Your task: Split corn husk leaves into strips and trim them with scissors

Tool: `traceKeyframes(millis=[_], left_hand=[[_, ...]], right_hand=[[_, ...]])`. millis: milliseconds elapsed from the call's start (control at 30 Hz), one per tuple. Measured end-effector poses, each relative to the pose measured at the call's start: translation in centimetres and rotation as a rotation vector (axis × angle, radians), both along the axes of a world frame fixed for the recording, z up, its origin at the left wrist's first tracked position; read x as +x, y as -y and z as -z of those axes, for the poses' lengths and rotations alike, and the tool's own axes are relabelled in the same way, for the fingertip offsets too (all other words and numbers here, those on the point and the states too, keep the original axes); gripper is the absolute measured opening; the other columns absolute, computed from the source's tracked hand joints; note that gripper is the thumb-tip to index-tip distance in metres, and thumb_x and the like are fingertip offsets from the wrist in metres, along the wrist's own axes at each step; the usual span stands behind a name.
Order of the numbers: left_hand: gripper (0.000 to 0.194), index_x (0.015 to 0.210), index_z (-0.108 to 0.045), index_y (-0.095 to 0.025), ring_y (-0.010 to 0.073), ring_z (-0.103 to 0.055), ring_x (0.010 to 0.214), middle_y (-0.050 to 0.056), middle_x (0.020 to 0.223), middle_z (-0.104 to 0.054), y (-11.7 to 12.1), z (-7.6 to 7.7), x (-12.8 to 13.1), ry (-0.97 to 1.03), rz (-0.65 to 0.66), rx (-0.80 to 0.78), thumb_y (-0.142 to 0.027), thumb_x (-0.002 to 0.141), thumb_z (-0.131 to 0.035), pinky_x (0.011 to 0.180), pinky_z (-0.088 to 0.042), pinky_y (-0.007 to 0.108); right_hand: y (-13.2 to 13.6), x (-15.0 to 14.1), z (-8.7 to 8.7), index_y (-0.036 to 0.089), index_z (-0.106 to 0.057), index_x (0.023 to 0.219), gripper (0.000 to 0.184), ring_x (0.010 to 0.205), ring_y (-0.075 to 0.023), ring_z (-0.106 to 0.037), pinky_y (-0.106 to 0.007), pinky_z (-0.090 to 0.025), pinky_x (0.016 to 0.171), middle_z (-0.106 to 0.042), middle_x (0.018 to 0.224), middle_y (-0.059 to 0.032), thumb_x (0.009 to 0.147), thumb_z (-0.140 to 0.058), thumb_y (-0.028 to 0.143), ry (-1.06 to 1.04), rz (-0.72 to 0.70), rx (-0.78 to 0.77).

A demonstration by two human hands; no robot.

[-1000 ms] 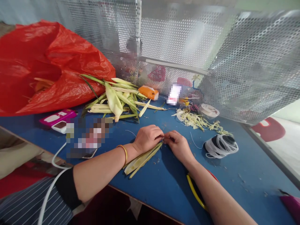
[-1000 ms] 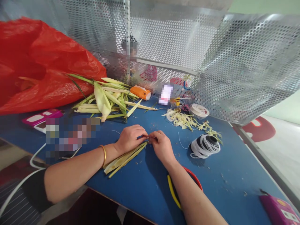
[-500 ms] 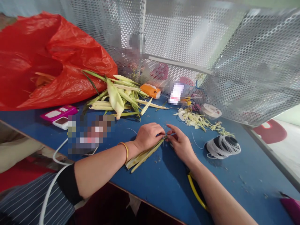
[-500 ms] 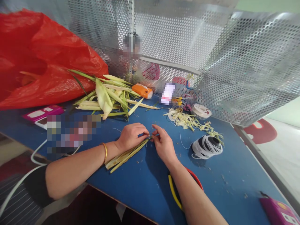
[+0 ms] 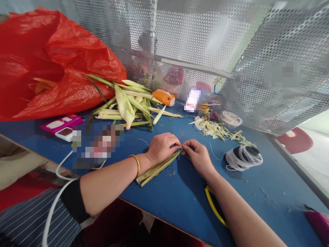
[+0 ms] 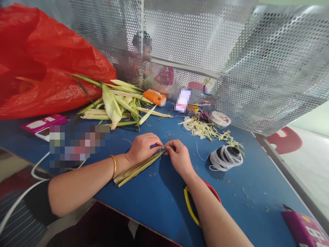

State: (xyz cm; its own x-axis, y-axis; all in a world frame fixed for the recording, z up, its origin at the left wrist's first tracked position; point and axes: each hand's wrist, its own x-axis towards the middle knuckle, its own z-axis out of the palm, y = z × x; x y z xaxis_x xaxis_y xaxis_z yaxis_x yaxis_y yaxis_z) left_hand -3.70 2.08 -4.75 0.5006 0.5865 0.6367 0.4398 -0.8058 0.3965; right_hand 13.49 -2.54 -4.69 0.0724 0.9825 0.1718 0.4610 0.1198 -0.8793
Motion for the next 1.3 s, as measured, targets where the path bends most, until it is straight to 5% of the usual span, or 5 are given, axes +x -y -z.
traceKeyframes(millis=[233, 400, 600, 933, 1300], left_hand=[[0.010, 0.077, -0.072, -0.021, 0.0152, -0.065, 0.081, 0.001, 0.084, -0.074, -0.2, -0.1, -0.1, 0.026, -0.002, -0.156, -0.021, 0.085, -0.064, 0.077, -0.045, 0.026], [0.011, 0.073, -0.070, -0.021, 0.0175, -0.063, 0.074, 0.002, 0.078, -0.072, -0.8, -0.2, -0.3, -0.065, -0.231, -0.352, -0.024, 0.081, -0.063, 0.066, -0.042, 0.028], [0.014, 0.070, -0.066, -0.021, 0.0178, -0.058, 0.069, 0.001, 0.071, -0.067, -1.0, -0.1, -0.3, -0.149, -0.303, -0.480, -0.024, 0.080, -0.058, 0.061, -0.037, 0.028], [0.022, 0.076, -0.055, -0.017, 0.0075, -0.040, 0.047, -0.006, 0.053, -0.049, -0.6, -0.9, 0.0, 0.475, 0.196, -1.165, -0.037, 0.084, -0.056, 0.049, -0.028, 0.022], [0.018, 0.076, -0.043, -0.019, 0.0052, -0.043, 0.048, -0.003, 0.070, -0.061, -0.3, -0.9, 0.1, 0.468, 0.321, -1.098, -0.030, 0.086, -0.054, 0.049, -0.030, 0.021]], right_hand=[[0.2, 0.3, -0.2, 0.022, -0.059, 0.075, 0.011, 0.067, -0.0169, -0.054, -0.030, -0.042, 0.063, -0.061, 0.082, -0.0036, 0.083, -0.053, 0.027, 0.109, -0.003, 0.109], [0.5, 0.5, -0.9, 0.023, -0.056, 0.070, 0.015, 0.098, -0.0228, -0.057, -0.035, -0.044, 0.083, -0.059, 0.095, -0.0066, 0.084, -0.053, 0.024, 0.129, -0.025, 0.232], [0.5, -0.1, -0.8, 0.021, -0.058, 0.078, 0.015, 0.093, -0.0211, -0.064, -0.033, -0.046, 0.076, -0.066, 0.089, -0.0052, 0.088, -0.054, 0.031, -0.230, -0.317, -0.043], [0.4, -0.3, -0.5, 0.021, -0.055, 0.079, 0.022, 0.073, -0.0159, -0.058, -0.030, -0.046, 0.073, -0.060, 0.075, -0.0007, 0.089, -0.052, 0.041, -0.118, -0.271, 0.020], [1.0, -0.5, -0.9, 0.022, -0.051, 0.078, 0.021, 0.070, -0.0153, -0.051, -0.028, -0.042, 0.068, -0.057, 0.076, 0.0001, 0.094, -0.044, 0.033, 0.077, -0.269, 0.104]])
